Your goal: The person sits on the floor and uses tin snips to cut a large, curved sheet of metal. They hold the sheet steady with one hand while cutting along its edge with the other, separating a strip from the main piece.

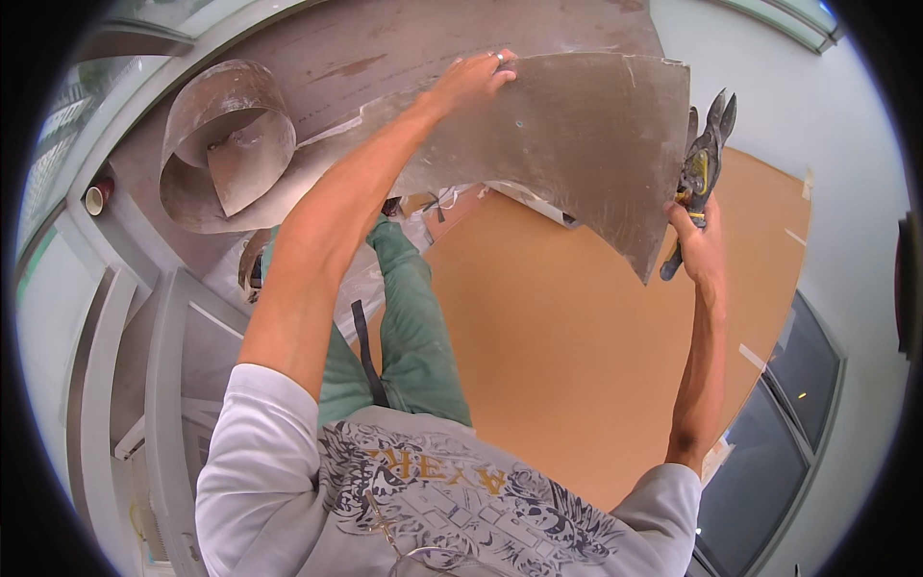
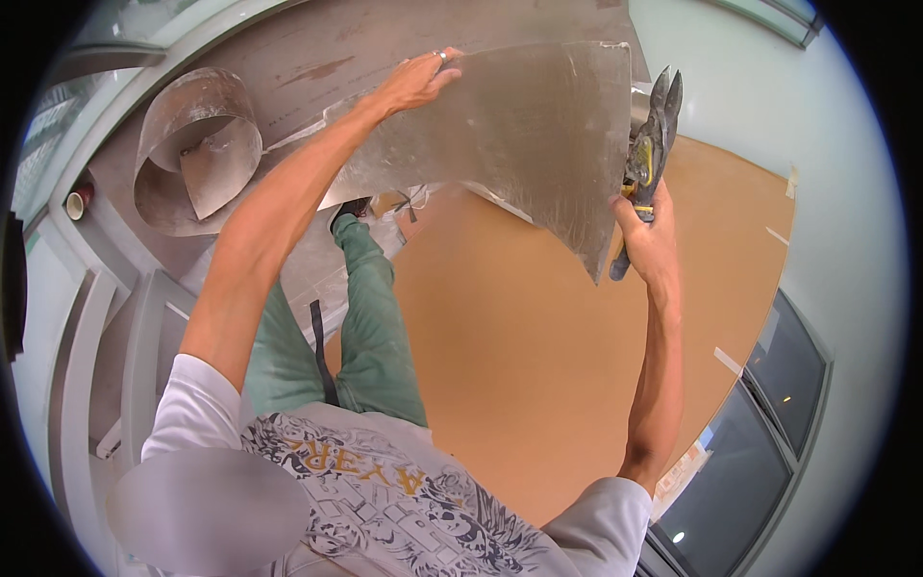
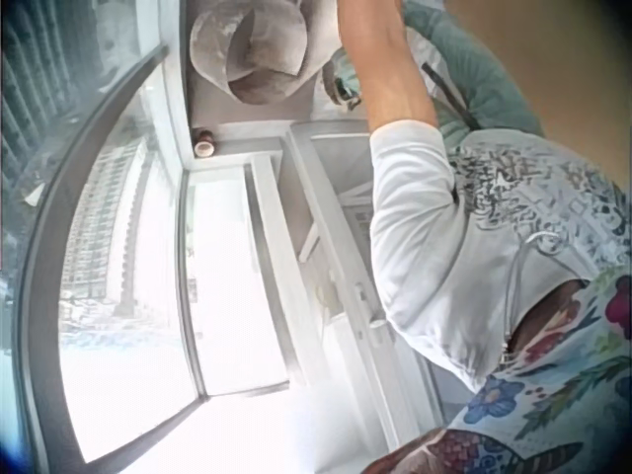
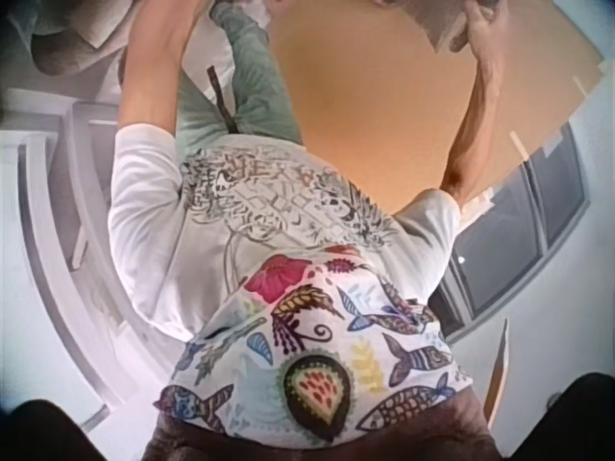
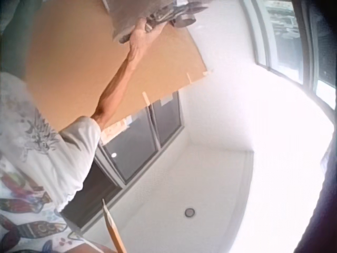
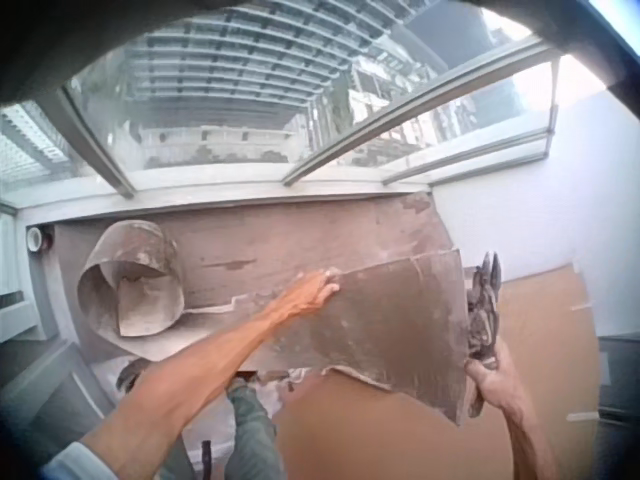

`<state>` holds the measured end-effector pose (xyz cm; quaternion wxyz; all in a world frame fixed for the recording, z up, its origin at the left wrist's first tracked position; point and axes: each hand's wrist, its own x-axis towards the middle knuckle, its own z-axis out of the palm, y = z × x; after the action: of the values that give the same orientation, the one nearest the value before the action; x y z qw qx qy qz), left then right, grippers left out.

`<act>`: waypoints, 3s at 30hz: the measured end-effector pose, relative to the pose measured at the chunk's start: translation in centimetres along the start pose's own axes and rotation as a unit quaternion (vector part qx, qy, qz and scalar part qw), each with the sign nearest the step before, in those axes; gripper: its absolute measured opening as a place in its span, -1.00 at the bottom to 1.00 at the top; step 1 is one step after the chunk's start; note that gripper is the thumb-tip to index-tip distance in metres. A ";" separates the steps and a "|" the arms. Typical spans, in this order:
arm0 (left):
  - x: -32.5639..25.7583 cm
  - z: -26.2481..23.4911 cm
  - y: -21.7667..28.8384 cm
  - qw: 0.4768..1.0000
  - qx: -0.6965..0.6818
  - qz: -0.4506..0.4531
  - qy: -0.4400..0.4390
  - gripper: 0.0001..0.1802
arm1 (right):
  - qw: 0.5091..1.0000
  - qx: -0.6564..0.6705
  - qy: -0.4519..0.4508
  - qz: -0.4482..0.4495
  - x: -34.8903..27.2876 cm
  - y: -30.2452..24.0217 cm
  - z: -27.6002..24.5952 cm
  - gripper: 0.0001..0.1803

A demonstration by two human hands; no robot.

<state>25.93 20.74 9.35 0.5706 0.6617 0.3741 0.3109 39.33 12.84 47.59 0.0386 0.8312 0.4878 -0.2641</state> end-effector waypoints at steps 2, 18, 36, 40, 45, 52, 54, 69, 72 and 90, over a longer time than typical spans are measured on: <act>0.1 0.4 -1.6 1.000 -0.013 0.004 0.011 -0.58 | 0.999 0.022 -0.034 0.024 0.9 0.7 0.0 -0.64; -18.2 25.6 15.9 0.426 -0.766 -0.481 -0.025 -0.01 | 0.972 0.160 -0.164 0.042 12.1 15.5 8.7 -0.66; -7.9 40.5 17.5 0.394 -0.775 -0.318 0.378 -0.59 | 0.919 0.280 -0.275 0.047 19.5 31.9 9.9 -0.51; -5.4 42.1 17.1 0.379 -0.757 -0.328 0.420 -0.66 | 0.922 0.164 -0.347 0.039 18.9 29.2 6.2 -0.40; -4.6 42.3 16.8 0.390 -0.757 -0.327 0.411 -0.73 | 0.861 -0.216 -0.452 -0.092 18.7 26.8 -1.0 -0.41; -4.4 43.7 16.7 0.365 -0.763 -0.365 0.390 -0.50 | 0.656 -0.503 -0.562 -0.008 18.7 22.4 -3.9 -0.41; -4.5 43.3 16.7 0.367 -0.764 -0.364 0.386 -0.52 | 0.644 -0.524 -0.557 0.005 18.8 21.1 -2.7 -0.43; -5.0 43.6 15.8 0.345 -0.802 -0.362 0.326 -0.36 | 0.549 -0.610 -0.571 0.033 20.5 16.7 2.8 -0.53; -5.3 42.7 16.1 0.367 -0.801 -0.337 0.332 -0.37 | 0.541 -0.618 -0.569 0.044 20.7 16.5 3.1 -0.52; -6.8 39.2 17.3 0.366 -0.818 -0.302 0.324 -0.29 | 0.572 -0.609 -0.547 0.047 18.9 14.9 3.5 -0.65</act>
<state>57.62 -6.71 20.41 0.7229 -0.4384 0.2676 0.4622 57.57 18.87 32.73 0.8079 0.3306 0.3795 -0.3067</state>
